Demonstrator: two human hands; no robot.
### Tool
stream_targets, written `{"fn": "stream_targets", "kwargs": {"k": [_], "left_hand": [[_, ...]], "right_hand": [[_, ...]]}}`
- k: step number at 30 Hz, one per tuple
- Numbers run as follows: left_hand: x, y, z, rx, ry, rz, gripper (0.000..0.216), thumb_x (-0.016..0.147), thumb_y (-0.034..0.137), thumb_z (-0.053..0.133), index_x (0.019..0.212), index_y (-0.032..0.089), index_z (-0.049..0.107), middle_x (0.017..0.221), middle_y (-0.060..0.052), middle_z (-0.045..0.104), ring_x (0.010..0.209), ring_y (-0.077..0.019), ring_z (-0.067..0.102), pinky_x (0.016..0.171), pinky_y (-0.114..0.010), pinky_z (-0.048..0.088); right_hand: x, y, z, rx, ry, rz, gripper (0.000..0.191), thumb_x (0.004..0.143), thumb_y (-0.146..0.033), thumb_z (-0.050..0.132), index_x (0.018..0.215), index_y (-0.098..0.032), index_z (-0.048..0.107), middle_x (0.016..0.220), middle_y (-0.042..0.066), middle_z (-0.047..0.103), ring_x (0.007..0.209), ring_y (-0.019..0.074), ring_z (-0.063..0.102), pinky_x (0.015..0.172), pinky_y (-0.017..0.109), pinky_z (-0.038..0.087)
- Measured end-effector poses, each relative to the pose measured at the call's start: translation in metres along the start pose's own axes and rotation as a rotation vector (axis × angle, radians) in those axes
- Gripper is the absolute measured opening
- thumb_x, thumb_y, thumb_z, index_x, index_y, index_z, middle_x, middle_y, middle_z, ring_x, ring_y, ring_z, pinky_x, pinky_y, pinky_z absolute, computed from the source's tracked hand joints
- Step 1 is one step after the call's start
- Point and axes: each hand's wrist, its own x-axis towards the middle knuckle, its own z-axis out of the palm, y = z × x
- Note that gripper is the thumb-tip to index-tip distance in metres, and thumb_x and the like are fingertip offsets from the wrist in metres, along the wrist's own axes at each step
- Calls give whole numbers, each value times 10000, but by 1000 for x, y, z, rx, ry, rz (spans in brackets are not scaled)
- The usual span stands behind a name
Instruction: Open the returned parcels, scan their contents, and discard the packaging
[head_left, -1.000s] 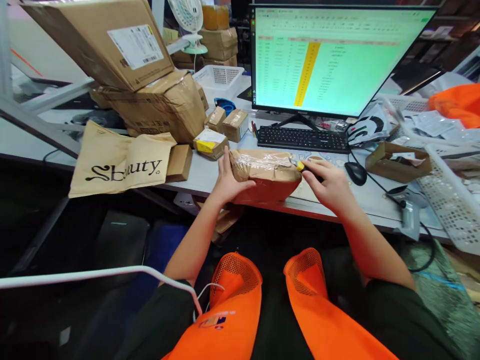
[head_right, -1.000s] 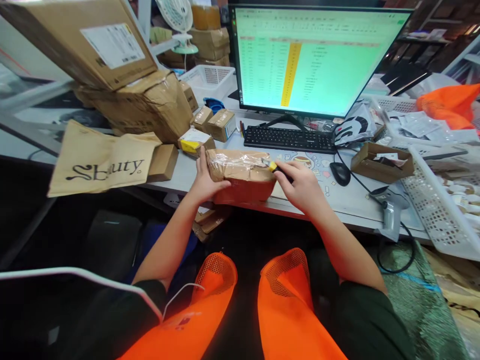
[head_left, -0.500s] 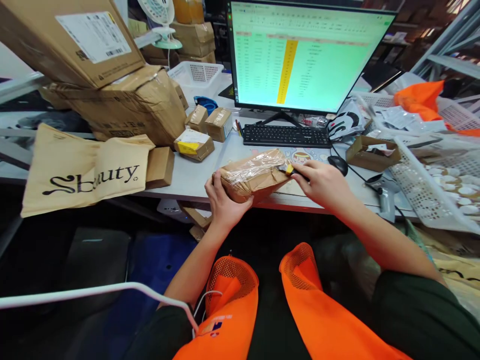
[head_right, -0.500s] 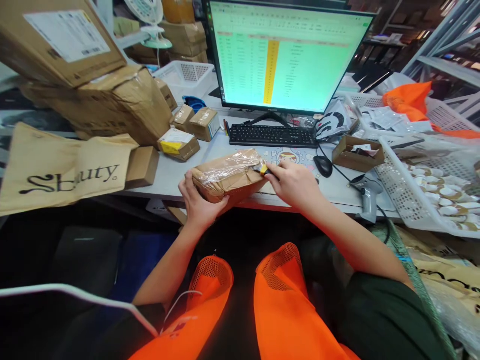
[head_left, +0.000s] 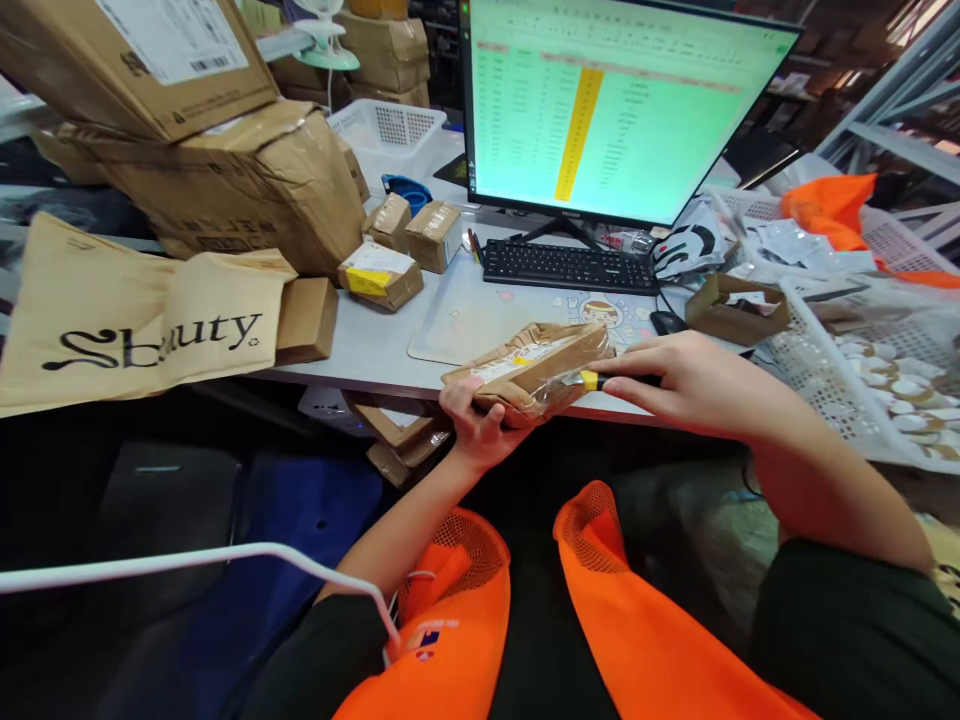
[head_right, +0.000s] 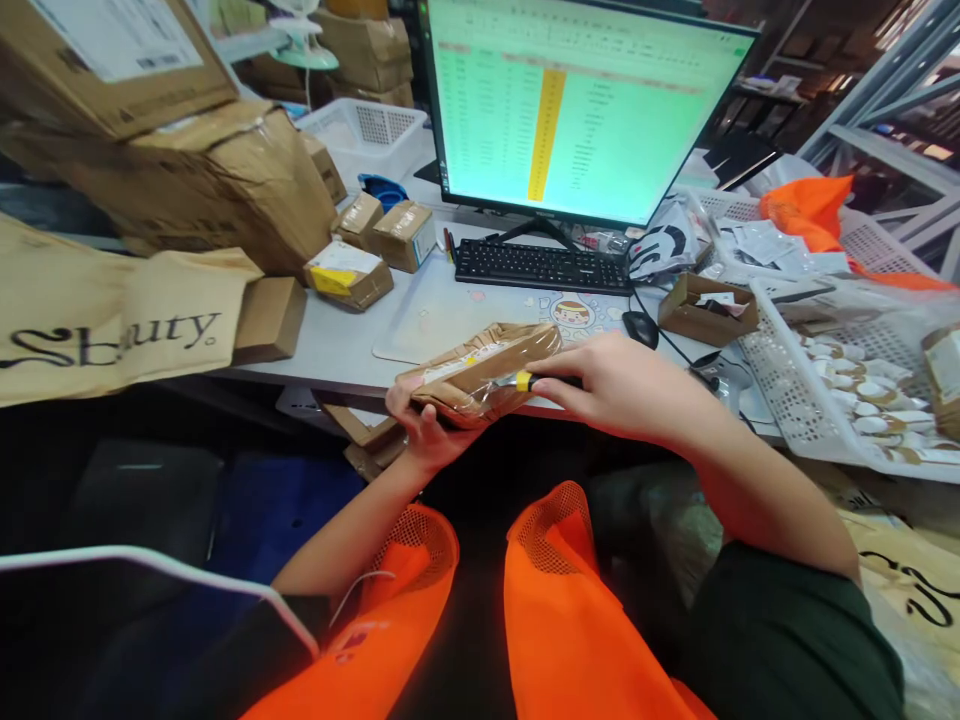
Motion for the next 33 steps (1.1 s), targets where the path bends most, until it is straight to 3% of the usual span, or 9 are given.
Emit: {"fn": "stream_targets", "kwargs": {"k": [4, 10, 13, 17, 19, 22, 26, 30, 33], "left_hand": [[-14, -4, 6, -128, -69, -16, 1009, 723, 647, 936, 1549, 429, 399, 1273, -132, 505, 1274, -405, 534, 1142, -691, 382], [-10, -8, 6, -71, -21, 115, 1061, 731, 600, 956, 1563, 469, 311, 1284, -122, 512, 1252, -387, 582, 1102, -661, 450], [-5, -10, 5, -136, 20, 138, 1078, 740, 545, 963, 1591, 459, 307, 1314, -137, 512, 1286, -401, 565, 1117, -700, 433], [-5, -14, 7, -154, -207, -41, 932, 748, 599, 925, 1537, 368, 484, 1308, -169, 525, 1328, -431, 523, 1169, -764, 342], [-8, -17, 9, -167, -286, -71, 927, 745, 618, 917, 1532, 364, 498, 1269, -163, 532, 1304, -434, 533, 1167, -771, 323], [-11, -19, 10, -140, -242, -20, 1036, 750, 638, 915, 1602, 434, 362, 1235, -136, 510, 1240, -412, 562, 1130, -736, 367], [-8, -21, 7, -53, -125, 95, 1332, 737, 660, 927, 1653, 538, -32, 1344, -132, 444, 1232, -387, 562, 1103, -665, 424], [2, -28, 0, -90, -47, 221, 1375, 717, 627, 952, 1638, 605, -70, 1396, -106, 411, 1217, -357, 543, 1103, -610, 433], [9, -44, -10, -129, -8, 181, 1464, 661, 639, 980, 1699, 479, -40, 1457, -150, 354, 1281, -379, 501, 1103, -606, 438]], "right_hand": [[15, -9, -7, -65, -88, -34, 261, 1036, -359, 667, 1197, -306, 865, 964, 29, 845, 774, 191, 747, 700, 271, 508], [38, 7, -19, -17, -273, -5, 241, 964, -477, 730, 1048, -328, 900, 680, -9, 760, 600, 186, 660, 601, 297, 473], [44, 14, -24, 3, -325, 12, 272, 950, -536, 719, 992, -340, 903, 631, -20, 727, 572, 186, 630, 577, 305, 452], [50, 9, -28, 8, -388, 55, 330, 971, -572, 686, 1040, -332, 902, 673, -7, 743, 606, 189, 638, 600, 303, 441], [54, 1, -26, -6, -459, 104, 380, 992, -565, 657, 1062, -281, 900, 707, 18, 756, 622, 186, 639, 613, 302, 427], [61, -6, -23, -52, -568, 193, 435, 994, -565, 646, 1063, -213, 890, 734, 57, 754, 614, 187, 619, 613, 316, 400], [65, 7, -21, -90, -595, 308, 459, 965, -598, 663, 1030, -198, 878, 759, 81, 744, 663, 215, 631, 637, 332, 402], [59, 49, -21, -17, -692, 429, 466, 957, -628, 649, 970, -214, 864, 762, 70, 732, 703, 233, 649, 665, 342, 434], [45, 98, -17, -88, -633, 599, 437, 887, -621, 762, 885, -191, 842, 748, 98, 729, 719, 262, 660, 688, 367, 464]]}}
